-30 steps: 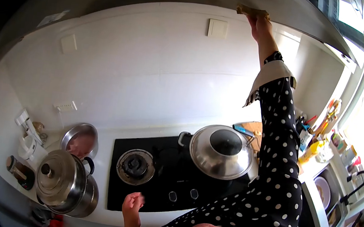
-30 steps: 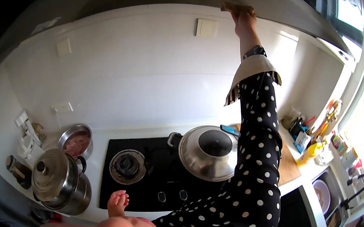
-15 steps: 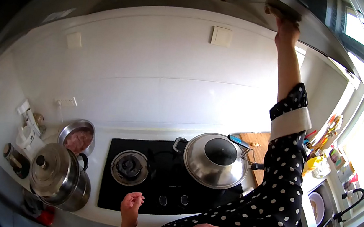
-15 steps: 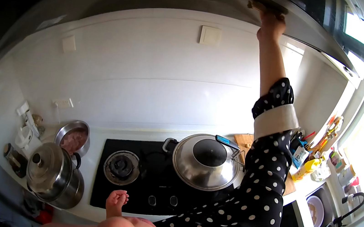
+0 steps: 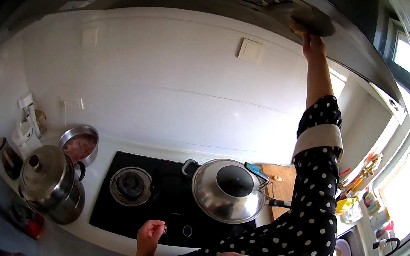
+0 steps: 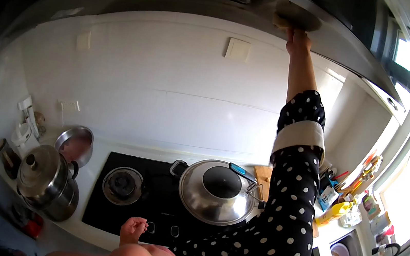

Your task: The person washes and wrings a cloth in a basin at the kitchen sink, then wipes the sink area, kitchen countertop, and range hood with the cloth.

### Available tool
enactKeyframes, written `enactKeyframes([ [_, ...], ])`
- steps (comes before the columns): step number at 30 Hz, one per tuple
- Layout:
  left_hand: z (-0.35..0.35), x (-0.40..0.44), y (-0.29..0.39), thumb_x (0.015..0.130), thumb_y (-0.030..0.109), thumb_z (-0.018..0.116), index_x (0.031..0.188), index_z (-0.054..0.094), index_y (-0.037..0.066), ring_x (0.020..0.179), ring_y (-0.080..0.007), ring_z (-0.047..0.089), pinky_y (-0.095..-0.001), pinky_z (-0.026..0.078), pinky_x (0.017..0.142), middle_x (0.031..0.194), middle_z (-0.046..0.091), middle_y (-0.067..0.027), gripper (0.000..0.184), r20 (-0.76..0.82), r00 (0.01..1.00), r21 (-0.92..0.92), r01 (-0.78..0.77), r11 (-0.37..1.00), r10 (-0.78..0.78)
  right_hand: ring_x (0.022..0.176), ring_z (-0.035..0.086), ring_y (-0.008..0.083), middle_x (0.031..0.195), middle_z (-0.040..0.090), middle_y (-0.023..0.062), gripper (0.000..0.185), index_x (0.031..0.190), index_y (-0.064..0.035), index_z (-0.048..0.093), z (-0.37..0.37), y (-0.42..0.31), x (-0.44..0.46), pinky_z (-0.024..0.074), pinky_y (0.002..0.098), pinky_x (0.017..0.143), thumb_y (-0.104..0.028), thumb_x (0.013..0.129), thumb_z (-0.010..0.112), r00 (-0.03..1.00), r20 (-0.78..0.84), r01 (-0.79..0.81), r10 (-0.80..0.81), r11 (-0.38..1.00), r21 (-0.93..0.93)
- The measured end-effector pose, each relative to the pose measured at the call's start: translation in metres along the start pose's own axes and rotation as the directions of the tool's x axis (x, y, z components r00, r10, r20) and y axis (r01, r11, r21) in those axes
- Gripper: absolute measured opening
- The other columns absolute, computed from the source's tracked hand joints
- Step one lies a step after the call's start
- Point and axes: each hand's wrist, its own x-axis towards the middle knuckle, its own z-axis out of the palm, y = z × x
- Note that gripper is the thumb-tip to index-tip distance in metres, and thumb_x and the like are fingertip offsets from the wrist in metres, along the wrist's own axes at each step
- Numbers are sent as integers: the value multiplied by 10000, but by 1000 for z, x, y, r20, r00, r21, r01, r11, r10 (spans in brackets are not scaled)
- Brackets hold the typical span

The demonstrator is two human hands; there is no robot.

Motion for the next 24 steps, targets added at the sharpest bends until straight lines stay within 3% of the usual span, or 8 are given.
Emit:
enactKeyframes([
  [6,27,-2,-12,837,31,577,948,591,0,798,-109,588,-224,474,730,886,624,-72,116,93,995,41,-45,998,41,1092,495,278,1208,458,136,343,1205,-29,431,8,-33,-41,491,374,909,1,864,445,974,206,60,-93,985,163],
  [10,36,-5,2,835,38,589,947,596,7,793,-100,596,-213,476,714,881,622,-63,117,155,987,119,-64,991,45,1078,502,259,1194,466,134,345,1209,-8,418,14,-41,-46,509,352,895,-10,868,465,963,266,19,-42,996,89],
  [14,41,-8,5,829,26,586,951,594,12,818,-99,593,-207,471,725,898,615,-59,123,312,947,92,-114,989,80,1025,529,237,1125,520,130,309,1150,11,477,9,-24,-27,515,340,867,13,841,498,975,219,20,-43,994,107],
  [19,66,-18,-2,828,6,569,959,585,7,784,-80,572,-194,460,701,889,602,-52,131,447,889,53,-137,989,99,1092,508,255,1199,508,127,330,1198,-18,448,-28,-81,-60,453,368,956,34,878,389,933,334,92,-136,985,146],
  [20,74,-21,-1,830,6,566,959,584,8,780,-77,570,-194,459,699,882,600,-49,131,473,875,45,-140,989,103,1180,449,292,1259,467,170,360,1246,25,410,-25,-99,-92,402,408,1008,28,887,385,962,230,130,-149,987,96],
  [22,91,-28,-4,832,18,571,956,588,14,767,-76,565,-198,462,694,865,596,-42,126,527,845,28,-127,991,93,1133,482,286,1221,491,164,321,1221,34,423,-60,-122,-93,416,380,987,-8,906,384,968,229,102,-106,994,30],
  [23,102,-32,-9,831,23,578,956,591,17,765,-77,564,-202,464,695,868,595,-38,126,546,832,49,-144,988,94,1095,500,276,1189,504,164,286,1188,44,439,-108,-130,-77,424,363,968,-33,918,381,777,629,-149,31,979,136],
  [24,116,-33,-9,829,28,585,955,594,20,764,-79,564,-206,466,696,871,595,-34,127,556,825,64,-169,984,106,1045,518,257,1145,520,162,249,1135,51,461,-130,-138,-88,431,345,946,-65,932,373,722,682,-238,117,968,86],
])
